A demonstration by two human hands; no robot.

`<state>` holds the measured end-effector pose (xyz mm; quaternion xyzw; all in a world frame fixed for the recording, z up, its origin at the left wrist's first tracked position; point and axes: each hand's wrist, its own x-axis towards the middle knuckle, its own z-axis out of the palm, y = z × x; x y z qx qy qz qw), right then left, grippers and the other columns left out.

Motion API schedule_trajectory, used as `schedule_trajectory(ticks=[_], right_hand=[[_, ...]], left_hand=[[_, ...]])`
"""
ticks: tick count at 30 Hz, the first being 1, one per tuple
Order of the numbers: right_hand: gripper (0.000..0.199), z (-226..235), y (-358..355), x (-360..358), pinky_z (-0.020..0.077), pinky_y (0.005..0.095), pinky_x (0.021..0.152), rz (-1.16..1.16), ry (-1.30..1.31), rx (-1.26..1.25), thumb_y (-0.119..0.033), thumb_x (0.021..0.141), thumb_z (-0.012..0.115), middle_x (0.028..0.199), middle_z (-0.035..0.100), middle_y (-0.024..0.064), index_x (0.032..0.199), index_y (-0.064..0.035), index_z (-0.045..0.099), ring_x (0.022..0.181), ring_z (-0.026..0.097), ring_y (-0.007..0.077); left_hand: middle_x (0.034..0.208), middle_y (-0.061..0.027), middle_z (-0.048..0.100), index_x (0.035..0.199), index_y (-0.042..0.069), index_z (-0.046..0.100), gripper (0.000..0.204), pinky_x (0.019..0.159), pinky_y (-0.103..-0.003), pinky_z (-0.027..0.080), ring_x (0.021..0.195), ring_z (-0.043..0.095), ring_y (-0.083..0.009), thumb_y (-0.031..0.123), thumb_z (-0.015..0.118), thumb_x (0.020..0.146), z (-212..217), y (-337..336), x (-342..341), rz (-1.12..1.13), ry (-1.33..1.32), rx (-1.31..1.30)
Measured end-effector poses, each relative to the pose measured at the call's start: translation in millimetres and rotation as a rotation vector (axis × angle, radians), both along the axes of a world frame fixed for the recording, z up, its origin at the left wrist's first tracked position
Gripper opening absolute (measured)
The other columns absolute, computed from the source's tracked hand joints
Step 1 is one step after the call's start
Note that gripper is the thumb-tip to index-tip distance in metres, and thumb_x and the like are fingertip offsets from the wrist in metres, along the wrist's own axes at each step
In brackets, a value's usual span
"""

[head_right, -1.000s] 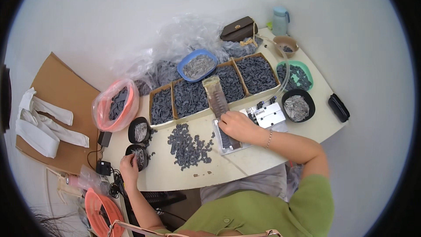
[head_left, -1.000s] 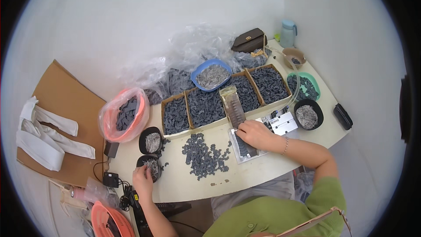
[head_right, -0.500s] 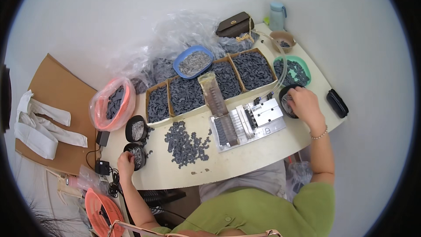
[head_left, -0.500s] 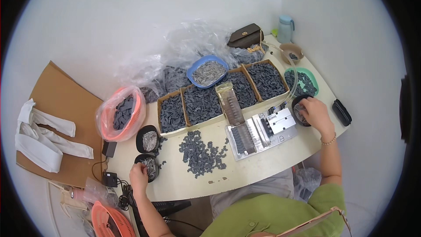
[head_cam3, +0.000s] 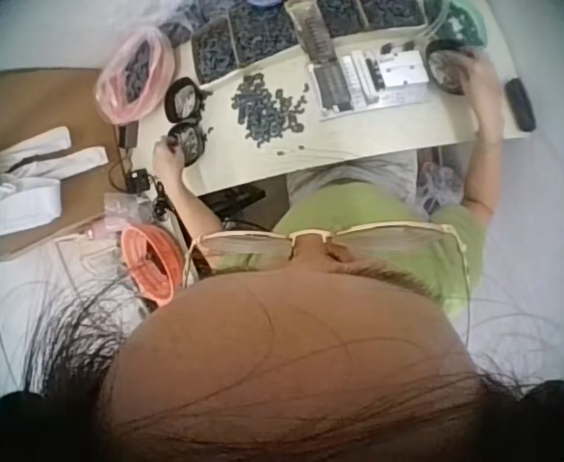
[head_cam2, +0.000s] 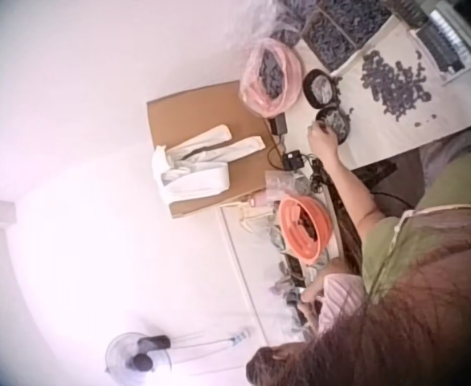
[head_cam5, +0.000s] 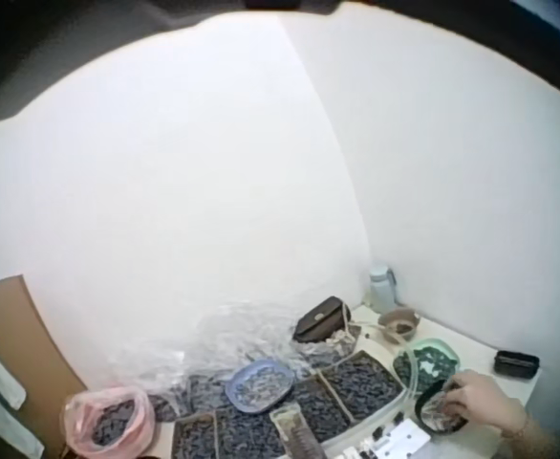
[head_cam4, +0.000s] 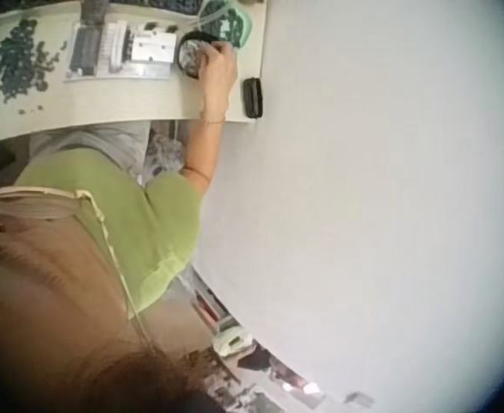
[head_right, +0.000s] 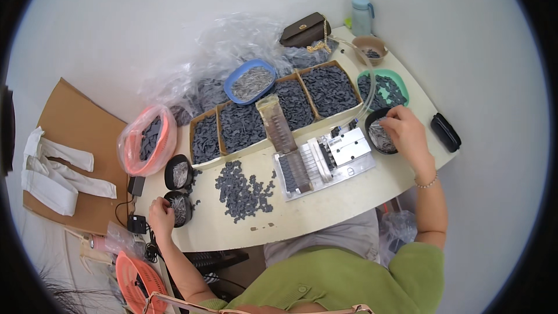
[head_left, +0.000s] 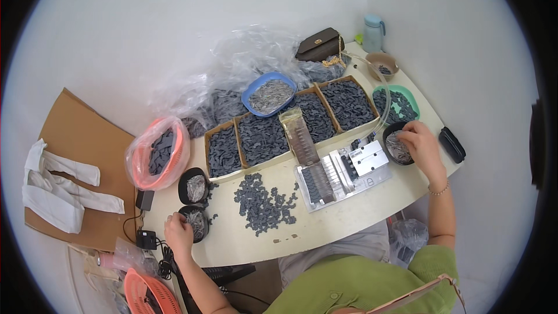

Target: The person picks up grey plastic connector shells and small metal pins from bins, inserts the pins into the shells, and then uses a manual press machine to secure them.

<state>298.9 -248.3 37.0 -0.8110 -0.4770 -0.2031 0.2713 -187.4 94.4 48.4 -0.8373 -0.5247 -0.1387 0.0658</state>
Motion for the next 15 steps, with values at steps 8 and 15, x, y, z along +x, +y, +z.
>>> schedule_trajectory(ticks=[8,15], right_hand=[[0.024,-23,76,-79,0.05,0.037,0.066,0.676,0.231,-0.122,-0.012,0.076,0.069,0.079,0.058,0.0087,0.099,-0.0048,0.065,0.073,0.06,0.0268],[0.017,-35,111,-98,0.0502,0.0373,0.067,0.877,0.119,-0.204,-0.018,0.076,0.068,0.084,0.057,0.0084,0.081,-0.0049,0.058,0.08,0.059,0.0264]], left_hand=[[0.083,-0.0079,0.062,0.096,0.003,0.062,0.017,0.065,-0.03,0.049,0.07,0.06,-0.0188,-0.002,0.063,0.08,-24,-43,92,-0.455,-0.564,-0.444],[0.083,-0.0072,0.062,0.093,0.004,0.061,0.02,0.067,-0.031,0.049,0.078,0.061,-0.0199,0.0,0.07,0.076,-45,-120,188,-0.896,-0.539,-0.565]])
